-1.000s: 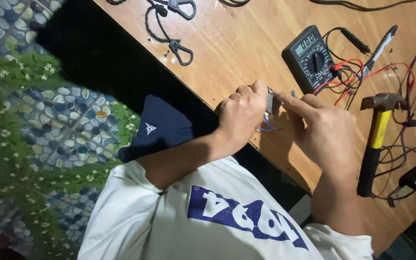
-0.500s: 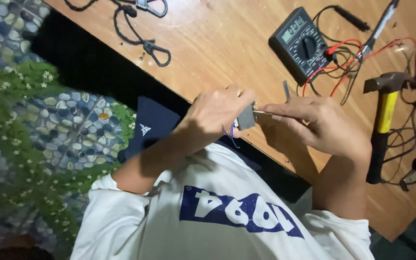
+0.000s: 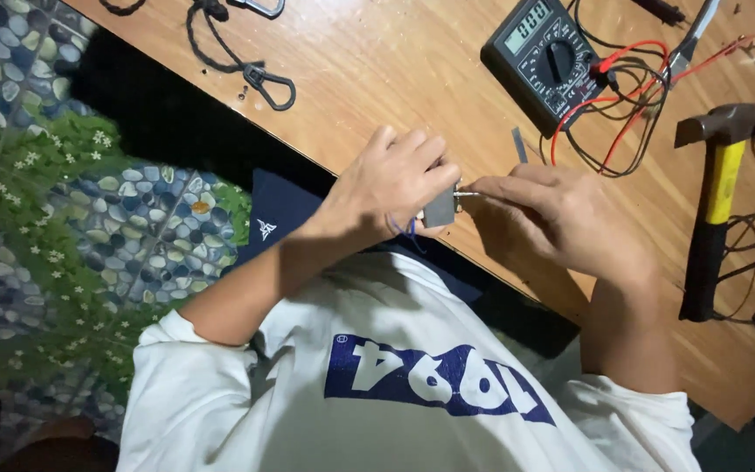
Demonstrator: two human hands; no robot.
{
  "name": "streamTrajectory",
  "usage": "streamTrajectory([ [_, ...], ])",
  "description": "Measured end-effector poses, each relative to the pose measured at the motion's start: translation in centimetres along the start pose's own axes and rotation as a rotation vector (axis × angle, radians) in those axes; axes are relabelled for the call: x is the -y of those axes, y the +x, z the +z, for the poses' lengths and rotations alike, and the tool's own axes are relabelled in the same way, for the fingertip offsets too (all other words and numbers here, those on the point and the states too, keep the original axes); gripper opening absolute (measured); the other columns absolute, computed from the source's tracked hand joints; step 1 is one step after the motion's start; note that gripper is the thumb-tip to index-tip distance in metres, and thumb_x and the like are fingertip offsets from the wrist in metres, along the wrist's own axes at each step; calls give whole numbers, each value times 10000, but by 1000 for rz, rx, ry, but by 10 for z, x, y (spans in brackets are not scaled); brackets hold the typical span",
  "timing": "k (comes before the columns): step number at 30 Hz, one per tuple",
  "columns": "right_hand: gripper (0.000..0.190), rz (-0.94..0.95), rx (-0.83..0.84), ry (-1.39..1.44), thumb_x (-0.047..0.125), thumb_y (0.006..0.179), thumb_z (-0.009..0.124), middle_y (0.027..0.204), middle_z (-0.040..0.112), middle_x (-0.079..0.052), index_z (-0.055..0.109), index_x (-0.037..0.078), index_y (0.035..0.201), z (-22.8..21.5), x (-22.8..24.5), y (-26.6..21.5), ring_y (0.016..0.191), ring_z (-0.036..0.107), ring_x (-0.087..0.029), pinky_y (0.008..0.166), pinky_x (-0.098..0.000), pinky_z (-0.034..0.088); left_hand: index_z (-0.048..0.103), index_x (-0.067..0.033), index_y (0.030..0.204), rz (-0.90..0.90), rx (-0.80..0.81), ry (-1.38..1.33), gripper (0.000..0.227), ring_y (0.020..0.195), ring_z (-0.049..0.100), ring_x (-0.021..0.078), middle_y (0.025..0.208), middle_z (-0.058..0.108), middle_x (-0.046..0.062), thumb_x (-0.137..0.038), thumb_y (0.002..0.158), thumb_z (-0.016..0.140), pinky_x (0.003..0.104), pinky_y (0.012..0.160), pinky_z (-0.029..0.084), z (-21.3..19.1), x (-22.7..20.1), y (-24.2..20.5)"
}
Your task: Repairing a small electrical transformer by prying the casing with a screwdriver and tapping it with a hammer.
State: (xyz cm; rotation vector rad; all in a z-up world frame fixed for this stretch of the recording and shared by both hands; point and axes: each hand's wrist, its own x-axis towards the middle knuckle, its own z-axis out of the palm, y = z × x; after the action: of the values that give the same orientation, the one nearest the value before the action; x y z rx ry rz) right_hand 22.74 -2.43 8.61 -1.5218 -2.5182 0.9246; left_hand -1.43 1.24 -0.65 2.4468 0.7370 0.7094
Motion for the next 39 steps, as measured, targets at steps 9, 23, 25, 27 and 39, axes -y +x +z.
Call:
streamTrajectory([
  [9,346,-79,-77,-4,-62,839,696,846,678,-69,769,59,1154,7,-1,-2,628,569,-215,557,-324,443,594,-124,1054,-22,88,-6,542,974,481,218,1069,529,52,-514,771,843,389,893,334,11,4,-8],
  [23,268,-18,-118,-132,61,873,772,823,672,-82,795,68,1139,-1,24,2,620,566,-241,553,-351,435,603,-115,1069,1,45,-42,432,905,494,212,1052,551,47,-536,973,623,402,895,357,6,4,-7],
  [25,263,-10,-117,-132,61,870,768,835,683,-91,795,62,1132,-3,25,2,619,572,-246,550,-353,434,603,-115,1062,15,25,-56,399,902,492,212,1037,549,47,-499,963,653,396,892,353,4,5,-4],
  [27,262,-21,-150,-134,58,853,789,777,654,-86,802,56,1114,-2,27,1,575,537,-240,513,-355,403,610,-114,1070,19,6,-54,386,917,508,206,1074,576,47,-468,952,708,387,885,371,4,4,-5],
  [39,539,-25,-63,-308,23,733,753,848,629,-68,736,112,1264,-3,32,-7,661,566,-245,586,-373,444,627,-88,1060,36,1,-54,377,922,510,220,1078,590,67,-425,937,742,405,884,381,6,4,-4],
])
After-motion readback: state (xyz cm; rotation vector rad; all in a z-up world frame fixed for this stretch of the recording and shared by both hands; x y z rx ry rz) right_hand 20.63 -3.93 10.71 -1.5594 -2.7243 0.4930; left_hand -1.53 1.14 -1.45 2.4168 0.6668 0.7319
